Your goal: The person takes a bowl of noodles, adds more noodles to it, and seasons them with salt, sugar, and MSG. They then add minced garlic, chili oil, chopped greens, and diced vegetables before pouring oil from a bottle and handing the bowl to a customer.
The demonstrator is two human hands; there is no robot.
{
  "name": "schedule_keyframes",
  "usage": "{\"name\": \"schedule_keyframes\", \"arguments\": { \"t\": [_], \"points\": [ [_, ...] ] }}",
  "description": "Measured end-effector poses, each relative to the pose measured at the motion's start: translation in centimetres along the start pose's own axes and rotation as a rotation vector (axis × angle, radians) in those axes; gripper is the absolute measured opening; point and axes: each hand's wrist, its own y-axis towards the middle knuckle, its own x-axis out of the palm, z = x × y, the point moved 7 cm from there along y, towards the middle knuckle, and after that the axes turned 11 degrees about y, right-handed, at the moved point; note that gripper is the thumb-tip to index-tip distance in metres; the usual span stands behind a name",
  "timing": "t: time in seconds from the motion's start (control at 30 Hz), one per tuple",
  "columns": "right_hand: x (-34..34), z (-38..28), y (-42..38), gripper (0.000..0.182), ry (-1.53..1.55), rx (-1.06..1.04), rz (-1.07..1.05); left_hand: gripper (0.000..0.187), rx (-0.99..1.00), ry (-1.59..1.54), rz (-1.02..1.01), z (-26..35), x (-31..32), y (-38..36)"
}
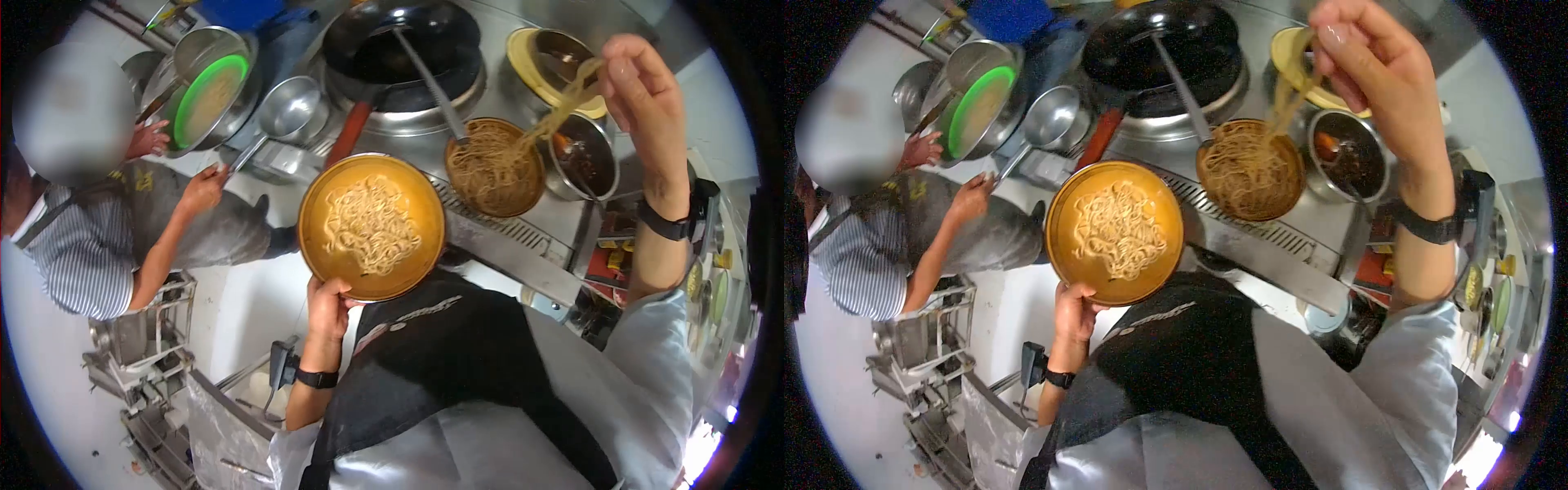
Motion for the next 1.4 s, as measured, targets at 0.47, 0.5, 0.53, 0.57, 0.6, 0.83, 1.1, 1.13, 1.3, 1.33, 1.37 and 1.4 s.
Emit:
{"name": "schedule_keyframes", "arguments": {
  "t": [0.47, 0.5, 0.53, 0.57, 0.6, 0.83, 1.1, 1.13, 1.3, 1.33, 1.37, 1.4],
  "points": [
    [-0.3, 30.3, -6.9, 0.048, -0.824, 0.326, -0.22, 0.052, 0.165, -0.199, 0.021, 9.6, -5.8, 2.5],
    [0.0, 29.8, -6.9, 0.048, -0.823, 0.321, -0.215, 0.052, 0.171, -0.196, 0.019, 10.4, -5.8, 3.0],
    [1.3, 29.9, -7.1, 0.048, -0.83, 0.39, -0.283, 0.054, 0.196, -0.199, 0.023, 11.6, -6.1, 3.4],
    [3.5, 30.0, -6.9, 0.048, -0.823, 0.435, -0.362, 0.055, 0.241, -0.2, 0.049, 13.6, -7.3, 3.3],
    [5.0, 29.3, -7.3, 0.044, -0.949, 0.318, -0.427, 0.056, 0.218, -0.166, 0.041, 14.3, -9.2, 4.4],
    [4.6, 23.9, -8.9, 0.033, -1.112, 0.071, -0.601, 0.046, 0.237, -0.106, 0.128, 21.6, -15.4, 9.2],
    [1.5, 23.3, -8.5, 0.043, -0.757, 0.33, -0.286, 0.048, 0.34, -0.234, -0.009, 24.6, -20.7, 14.4],
    [0.4, 22.9, -9.0, 0.045, -0.714, 0.294, -0.249, 0.049, 0.296, -0.204, -0.01, 24.5, -22.6, 15.7],
    [0.8, 26.8, -8.8, 0.053, -0.71, 0.497, -0.098, 0.054, 0.129, -0.288, -0.202, 23.8, -24.9, 18.5],
    [1.3, 28.2, -8.9, 0.05, -0.687, 0.448, -0.107, 0.053, 0.136, -0.356, -0.213, 23.9, -25.2, 18.7],
    [3.0, 27.5, -8.4, 0.047, -0.836, 0.456, -0.228, 0.054, 0.111, -0.376, -0.173, 23.7, -26.2, 19.5],
    [3.5, 26.8, -8.5, 0.047, -0.842, 0.469, -0.22, 0.055, 0.096, -0.396, -0.127, 23.5, -27.2, 20.3]
  ]
}}
